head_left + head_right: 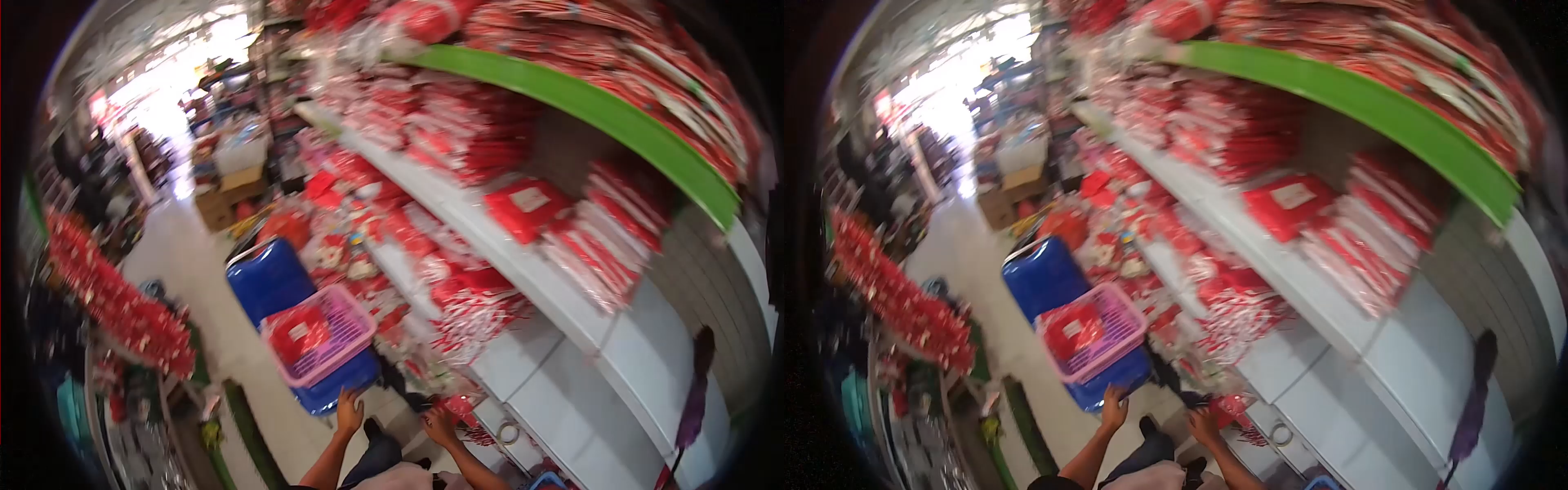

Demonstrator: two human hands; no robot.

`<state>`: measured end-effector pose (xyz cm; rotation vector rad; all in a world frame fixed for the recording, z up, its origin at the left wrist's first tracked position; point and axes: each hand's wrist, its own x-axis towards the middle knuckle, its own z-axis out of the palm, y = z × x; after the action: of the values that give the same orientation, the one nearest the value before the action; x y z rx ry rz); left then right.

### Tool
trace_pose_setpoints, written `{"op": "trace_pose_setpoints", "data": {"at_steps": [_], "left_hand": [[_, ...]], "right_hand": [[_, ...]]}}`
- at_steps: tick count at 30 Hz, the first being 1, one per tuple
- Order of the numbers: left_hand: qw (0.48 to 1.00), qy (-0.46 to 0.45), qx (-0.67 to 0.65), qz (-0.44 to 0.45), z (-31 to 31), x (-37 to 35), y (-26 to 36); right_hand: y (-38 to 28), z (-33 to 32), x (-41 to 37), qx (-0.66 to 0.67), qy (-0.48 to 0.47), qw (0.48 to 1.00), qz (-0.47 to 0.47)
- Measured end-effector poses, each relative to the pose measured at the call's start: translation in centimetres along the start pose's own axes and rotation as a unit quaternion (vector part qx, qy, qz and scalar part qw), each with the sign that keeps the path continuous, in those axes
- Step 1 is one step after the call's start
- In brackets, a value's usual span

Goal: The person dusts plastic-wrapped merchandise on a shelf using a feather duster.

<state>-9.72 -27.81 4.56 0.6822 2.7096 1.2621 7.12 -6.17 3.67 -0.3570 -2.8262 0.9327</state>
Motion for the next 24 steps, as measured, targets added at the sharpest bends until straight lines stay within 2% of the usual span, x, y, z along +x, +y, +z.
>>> {"op": "trace_pose_setpoints", "data": {"at_steps": [1,2,3,4,5,6,7,8,9,10,11,12,13,14,15,16,17,18,19,20,21,22,24], "left_hand": [[0.994,-0.073,0.042,-0.068,-0.8,-3.5,-5.2],[0.984,-0.122,0.056,-0.114,-1.1,-7.5,-11.2],[0.967,-0.151,0.091,-0.182,-2.6,-11.8,-14.2],[0.939,-0.179,0.119,-0.267,-3.8,-16.1,-17.8],[0.886,-0.25,0.174,-0.35,-5.9,-19.3,-18.8],[0.841,-0.267,0.183,-0.434,-6.6,-23.4,-22.5],[0.78,-0.262,0.162,-0.545,-8.2,-26.3,-23.3],[0.74,-0.249,0.135,-0.611,-9.6,-28.7,-23.8],[0.735,-0.207,0.054,-0.644,-11.1,-31.3,-23.8],[0.734,-0.144,-0.079,-0.659,-12.3,-33.2,-23.7],[0.722,-0.067,-0.264,-0.637,-13.1,-34.9,-23.7],[0.689,-0.027,-0.424,-0.587,-13.4,-36.2,-24.3],[0.738,-0.06,-0.28,-0.611,-12.6,-35.1,-24.0],[0.778,-0.148,-0.045,-0.609,-11.4,-33.1,-24.3],[0.793,-0.187,0.07,-0.576,-10.4,-31.5,-24.5],[0.813,-0.192,0.12,-0.537,-9.6,-29.8,-24.6],[0.839,-0.172,0.139,-0.497,-8.7,-27.6,-24.5],[0.868,-0.143,0.13,-0.457,-8.4,-24.8,-24.0],[0.894,-0.117,0.121,-0.414,-8.2,-21.7,-23.2],[0.9,-0.066,0.092,-0.42,-7.7,-18.4,-22.8],[0.923,-0.037,0.068,-0.376,-7.2,-15.4,-23.0],[0.931,0.035,0.046,-0.361,-7.3,-12.0,-21.0],[0.939,0.084,0.017,-0.333,-7.6,-5.8,-18.7]], "right_hand": [[2.2,2.8,-2.1,-0.032,-0.073,0.997,-0.004],[5.2,6.4,-4.9,-0.004,-0.16,0.987,0.023],[7.7,8.5,-7.2,0.018,-0.243,0.968,0.051],[8.0,7.7,-8.6,-0.025,-0.374,0.927,0.003],[16.7,13.3,-14.5,0.316,-0.366,0.838,0.253],[18.1,12.7,-15.4,0.267,-0.401,0.823,0.302],[18.4,11.1,-15.4,0.17,-0.414,0.821,0.354],[19.0,10.4,-15.0,0.106,-0.412,0.81,0.404],[19.5,10.1,-14.3,0.075,-0.402,0.802,0.435],[19.8,10.0,-13.4,0.055,-0.396,0.796,0.454],[20.2,10.1,-12.4,0.044,-0.389,0.8,0.455],[20.8,10.5,-11.6,0.033,-0.382,0.809,0.444],[20.9,10.6,-10.3,0.026,-0.375,0.827,0.419],[21.1,10.7,-9.0,0.02,-0.367,0.853,0.37],[21.1,11.0,-7.9,0.013,-0.356,0.882,0.307],[20.7,11.0,-6.5,0.001,-0.341,0.909,0.241],[20.2,11.0,-5.2,-0.014,-0.322,0.93,0.175],[18.2,10.8,-2.6,-0.024,-0.304,0.936,0.176],[16.9,11.3,-0.3,-0.077,-0.262,0.954,0.127],[15.6,11.8,2.1,-0.128,-0.218,0.964,0.076],[13.3,11.4,5.0,-0.112,-0.234,0.962,0.084],[10.5,10.7,8.2,-0.097,-0.249,0.959,0.092],[7.7,12.3,13.8,0.009,-0.172,0.982,0.079]]}}
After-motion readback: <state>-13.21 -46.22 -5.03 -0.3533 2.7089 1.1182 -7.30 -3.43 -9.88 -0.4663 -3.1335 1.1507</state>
